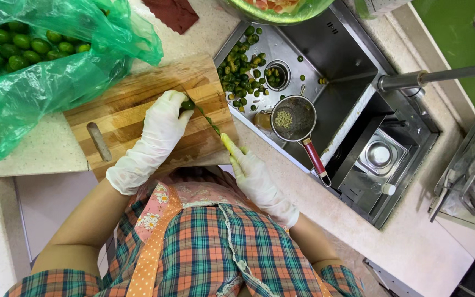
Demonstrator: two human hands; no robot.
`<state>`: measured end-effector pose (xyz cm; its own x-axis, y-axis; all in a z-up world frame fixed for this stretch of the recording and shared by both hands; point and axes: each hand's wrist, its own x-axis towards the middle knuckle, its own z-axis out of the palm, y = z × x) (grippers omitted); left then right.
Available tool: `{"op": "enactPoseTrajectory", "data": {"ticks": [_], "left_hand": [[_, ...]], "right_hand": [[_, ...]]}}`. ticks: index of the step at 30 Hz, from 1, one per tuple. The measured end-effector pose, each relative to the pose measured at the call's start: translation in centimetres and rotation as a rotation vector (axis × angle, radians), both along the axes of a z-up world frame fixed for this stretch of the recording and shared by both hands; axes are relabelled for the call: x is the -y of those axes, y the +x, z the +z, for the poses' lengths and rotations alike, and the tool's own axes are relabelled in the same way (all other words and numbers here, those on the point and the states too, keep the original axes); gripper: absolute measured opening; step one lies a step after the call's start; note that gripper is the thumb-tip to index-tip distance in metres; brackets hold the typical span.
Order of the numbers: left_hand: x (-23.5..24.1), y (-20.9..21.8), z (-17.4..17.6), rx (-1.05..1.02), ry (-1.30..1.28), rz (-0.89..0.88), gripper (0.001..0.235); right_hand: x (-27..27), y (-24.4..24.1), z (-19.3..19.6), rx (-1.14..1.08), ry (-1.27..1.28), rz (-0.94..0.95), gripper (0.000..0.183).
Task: The person cuts small green citrus fruits in half on a wooden cutting board using a knife. They then squeeze the juice from each half into a small strainer held over the sink, discarding the spent peels into the sink basin.
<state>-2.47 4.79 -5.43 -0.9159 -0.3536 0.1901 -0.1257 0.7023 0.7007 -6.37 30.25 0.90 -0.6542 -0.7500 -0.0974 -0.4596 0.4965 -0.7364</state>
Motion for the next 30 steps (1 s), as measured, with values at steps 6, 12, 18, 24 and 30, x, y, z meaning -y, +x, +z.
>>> {"op": "enactPoseTrajectory", "data": {"ticks": [6, 12, 18, 24, 30], "left_hand": [[0.0, 0.1, -0.4, 0.003, 0.004, -0.026, 0.028], [0.2, 0.0, -1.4, 0.035, -0.07, -0.059, 0.031], [0.2, 0.2, -1.1, 0.0, -0.074, -0.054, 0.029], [1.0, 0.8, 2.1, 0.007, -0.229, -0.003, 0.036], [10.2, 5.4, 5.1, -0.213, -0.522, 0.368, 0.033]], "right_hand": [[-0.5, 0.0, 0.5, 0.013, 0.04, 0.007, 0.058], [0.3, -0.6, -0.8, 0.113, 0.037, -0.013, 0.058], [4.3, -2.0, -4.6, -0.086, -0.06, 0.048, 0.057], [0.2, -2.2, -2.3, 0.217, 0.123, -0.131, 0.054], [1.3, -4.2, -1.5, 0.099, -0.107, -0.315, 0.053]]}}
